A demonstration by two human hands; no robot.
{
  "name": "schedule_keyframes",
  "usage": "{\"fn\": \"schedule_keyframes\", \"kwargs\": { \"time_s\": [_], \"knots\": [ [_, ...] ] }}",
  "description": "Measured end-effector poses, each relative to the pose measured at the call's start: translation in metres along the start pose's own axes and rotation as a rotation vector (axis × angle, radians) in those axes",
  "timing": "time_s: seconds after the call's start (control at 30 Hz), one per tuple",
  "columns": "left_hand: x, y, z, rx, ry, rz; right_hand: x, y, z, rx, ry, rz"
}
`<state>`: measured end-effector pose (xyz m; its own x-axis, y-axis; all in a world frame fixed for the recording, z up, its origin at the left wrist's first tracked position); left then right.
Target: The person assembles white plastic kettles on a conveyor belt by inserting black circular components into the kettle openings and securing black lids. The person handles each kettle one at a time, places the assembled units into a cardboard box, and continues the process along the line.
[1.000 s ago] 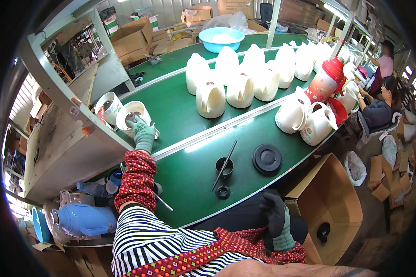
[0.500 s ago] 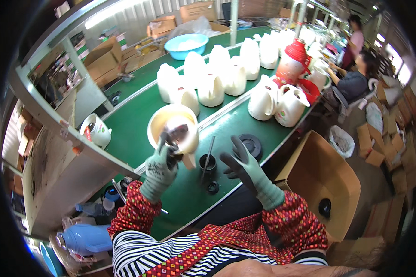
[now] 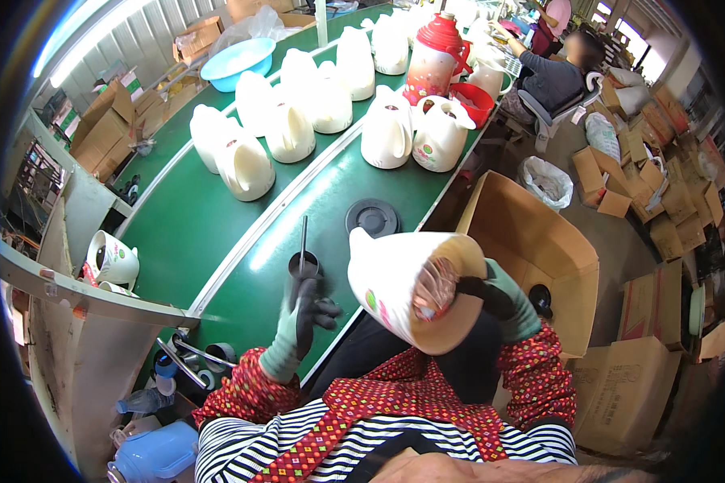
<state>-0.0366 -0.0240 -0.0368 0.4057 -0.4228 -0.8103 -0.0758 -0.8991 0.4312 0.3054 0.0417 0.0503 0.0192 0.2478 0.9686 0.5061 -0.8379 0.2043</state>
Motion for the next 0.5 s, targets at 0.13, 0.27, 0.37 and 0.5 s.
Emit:
{"fn": "schedule_keyframes", "kwargs": {
  "time_s": [0.13,0.27,0.37,0.5],
  "knots": [
    [0.066,-0.017,-0.045,0.605,0.331,0.277,0.014,-0.006,-0.001,0.289,0.063,-0.076],
    [0.082,-0.024,-0.074,0.615,0.657,0.526,0.057,-0.036,-0.058,0.535,0.23,-0.11],
    [0.081,-0.029,-0.072,0.607,0.667,0.524,0.034,-0.077,-0.064,0.653,0.019,-0.097],
    [0.066,-0.034,-0.054,0.532,0.649,0.478,-0.032,-0.183,-0.025,0.226,0.313,0.226]
  ]
}}
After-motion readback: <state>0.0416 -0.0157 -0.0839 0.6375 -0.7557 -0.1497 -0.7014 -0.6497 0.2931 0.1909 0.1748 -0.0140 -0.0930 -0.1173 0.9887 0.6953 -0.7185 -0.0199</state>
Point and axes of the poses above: each hand's wrist, its own y-axis away from the middle knuckle, its own z-axis out of the back of the hand, x = y × z, the point moved 6 cm from there along -y, towards the middle knuckle, and after that the axes turned 5 degrees about y, right-handed, at the moved point
